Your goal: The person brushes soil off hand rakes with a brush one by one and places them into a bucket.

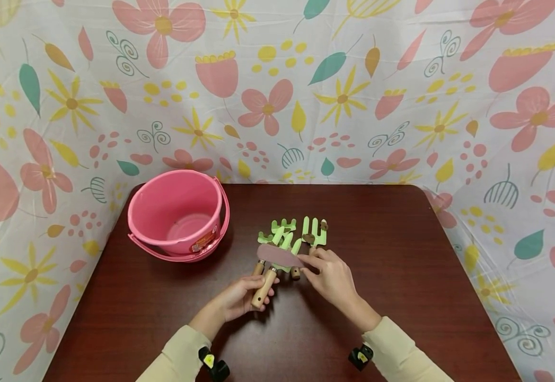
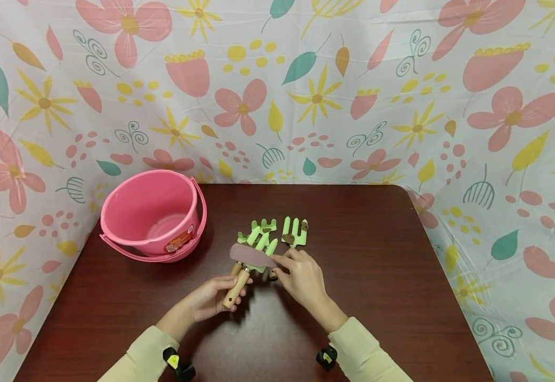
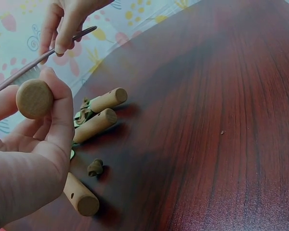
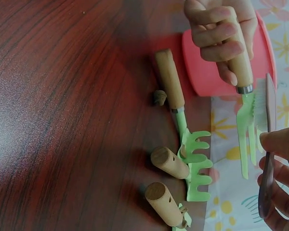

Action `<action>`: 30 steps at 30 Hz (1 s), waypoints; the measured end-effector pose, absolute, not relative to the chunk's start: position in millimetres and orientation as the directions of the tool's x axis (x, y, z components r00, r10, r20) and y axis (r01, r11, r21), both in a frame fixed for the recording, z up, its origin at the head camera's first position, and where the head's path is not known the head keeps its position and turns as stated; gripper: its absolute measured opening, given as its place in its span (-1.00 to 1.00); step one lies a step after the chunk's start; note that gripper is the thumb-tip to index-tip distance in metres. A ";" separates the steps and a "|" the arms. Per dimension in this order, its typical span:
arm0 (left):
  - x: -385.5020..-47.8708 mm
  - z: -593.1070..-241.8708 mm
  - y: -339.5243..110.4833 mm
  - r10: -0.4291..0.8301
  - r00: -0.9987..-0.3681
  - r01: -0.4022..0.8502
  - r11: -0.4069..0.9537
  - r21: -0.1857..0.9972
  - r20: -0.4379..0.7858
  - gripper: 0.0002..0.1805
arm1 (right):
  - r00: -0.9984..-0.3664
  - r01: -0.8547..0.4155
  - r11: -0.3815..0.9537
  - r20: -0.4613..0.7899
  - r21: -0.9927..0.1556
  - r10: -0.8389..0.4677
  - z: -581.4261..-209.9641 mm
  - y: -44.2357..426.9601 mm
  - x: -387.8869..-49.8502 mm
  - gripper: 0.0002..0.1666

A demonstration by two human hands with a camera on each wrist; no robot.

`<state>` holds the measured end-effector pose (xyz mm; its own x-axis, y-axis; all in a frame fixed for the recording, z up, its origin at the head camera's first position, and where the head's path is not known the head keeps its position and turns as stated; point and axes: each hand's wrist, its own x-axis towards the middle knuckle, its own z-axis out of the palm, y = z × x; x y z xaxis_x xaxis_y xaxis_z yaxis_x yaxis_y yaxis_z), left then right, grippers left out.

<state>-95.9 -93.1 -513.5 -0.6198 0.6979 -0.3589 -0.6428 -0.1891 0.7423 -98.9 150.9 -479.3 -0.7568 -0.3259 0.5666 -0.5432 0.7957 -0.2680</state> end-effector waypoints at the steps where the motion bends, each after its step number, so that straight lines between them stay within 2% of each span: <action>1: -96.0 -513.7 -93.0 0.698 -0.620 -0.643 -0.189 0.742 -0.358 -0.50 | -0.757 -0.543 0.795 0.567 -0.271 -0.324 -479.7 151.0 -99.0 -0.64; 15: -95.1 -514.2 -95.5 0.694 -0.618 -0.630 -0.156 0.761 -0.370 -0.48 | -0.791 -0.502 0.798 0.550 -0.333 -0.269 -480.1 154.3 -102.3 -0.64; 25: -90.4 -516.0 -99.3 0.676 -0.619 -0.633 -0.129 0.763 -0.400 -0.47 | -0.804 -0.467 0.820 0.544 -0.331 -0.238 -483.1 159.5 -107.0 -0.65; 30: -86.8 -518.9 -103.2 0.671 -0.618 -0.629 -0.109 0.770 -0.410 -0.46 | -0.831 -0.423 0.839 0.516 -0.342 -0.208 -483.4 162.6 -109.3 -0.67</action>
